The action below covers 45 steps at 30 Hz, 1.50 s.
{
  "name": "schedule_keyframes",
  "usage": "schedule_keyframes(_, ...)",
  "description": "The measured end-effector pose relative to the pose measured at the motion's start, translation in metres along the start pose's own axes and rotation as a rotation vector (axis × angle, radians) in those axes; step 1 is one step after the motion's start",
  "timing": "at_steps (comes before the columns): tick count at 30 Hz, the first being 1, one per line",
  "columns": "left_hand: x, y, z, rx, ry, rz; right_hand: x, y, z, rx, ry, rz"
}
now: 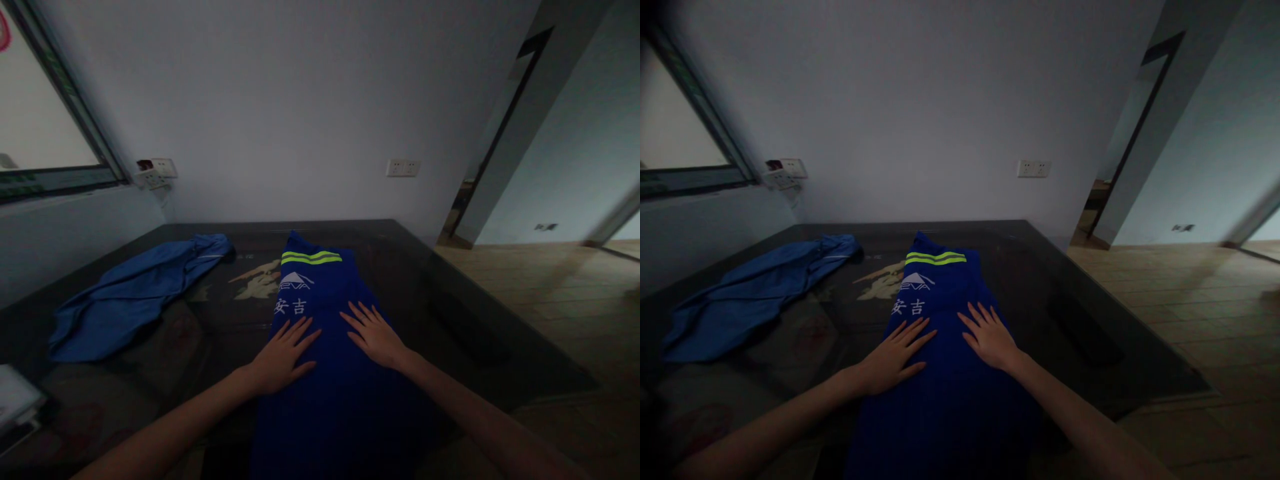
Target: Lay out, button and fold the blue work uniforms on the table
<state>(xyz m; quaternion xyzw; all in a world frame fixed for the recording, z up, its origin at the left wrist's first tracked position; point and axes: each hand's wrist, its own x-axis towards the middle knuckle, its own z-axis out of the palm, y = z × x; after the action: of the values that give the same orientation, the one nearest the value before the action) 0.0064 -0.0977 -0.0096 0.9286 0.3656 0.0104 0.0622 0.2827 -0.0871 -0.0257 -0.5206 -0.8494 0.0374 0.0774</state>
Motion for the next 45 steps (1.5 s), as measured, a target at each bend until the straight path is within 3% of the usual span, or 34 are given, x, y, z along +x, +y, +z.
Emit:
schedule_keyframes(9, -0.027, 0.013, 0.006, -0.015, 0.055, -0.011, -0.018, -0.015, 0.001, 0.102, 0.044, -0.034)
schedule_keyframes(15, -0.028, 0.015, 0.005, -0.026, 0.052, -0.008, 0.008, 0.002, 0.004, 0.124, 0.168, -0.027)
schedule_keyframes(20, -0.028, 0.013, 0.006, -0.028, 0.051, -0.013, 0.018, 0.019, 0.014, 0.132, 0.184, 0.016)
schedule_keyframes(26, -0.027, 0.011, 0.003, -0.064, 0.098, -0.013, 0.016, 0.016, 0.012, 0.063, 0.148, 0.073)
schedule_keyframes(30, -0.005, -0.009, -0.014, -0.025, 0.288, -0.129, 0.029, 0.006, -0.006, 0.054, 0.192, 0.081)
schedule_keyframes(34, 0.043, -0.053, -0.024, 0.046, 0.424, -0.231, 0.072, -0.003, -0.024, 0.08, 0.247, 0.013)
schedule_keyframes(40, 0.102, -0.096, -0.016, 0.036, 0.334, -0.355, 0.141, 0.013, -0.01, 0.03, 0.176, 0.089)
schedule_keyframes(45, 0.112, -0.106, -0.001, 0.084, 0.263, -0.333, 0.149, 0.041, 0.019, 0.026, 0.139, 0.116)
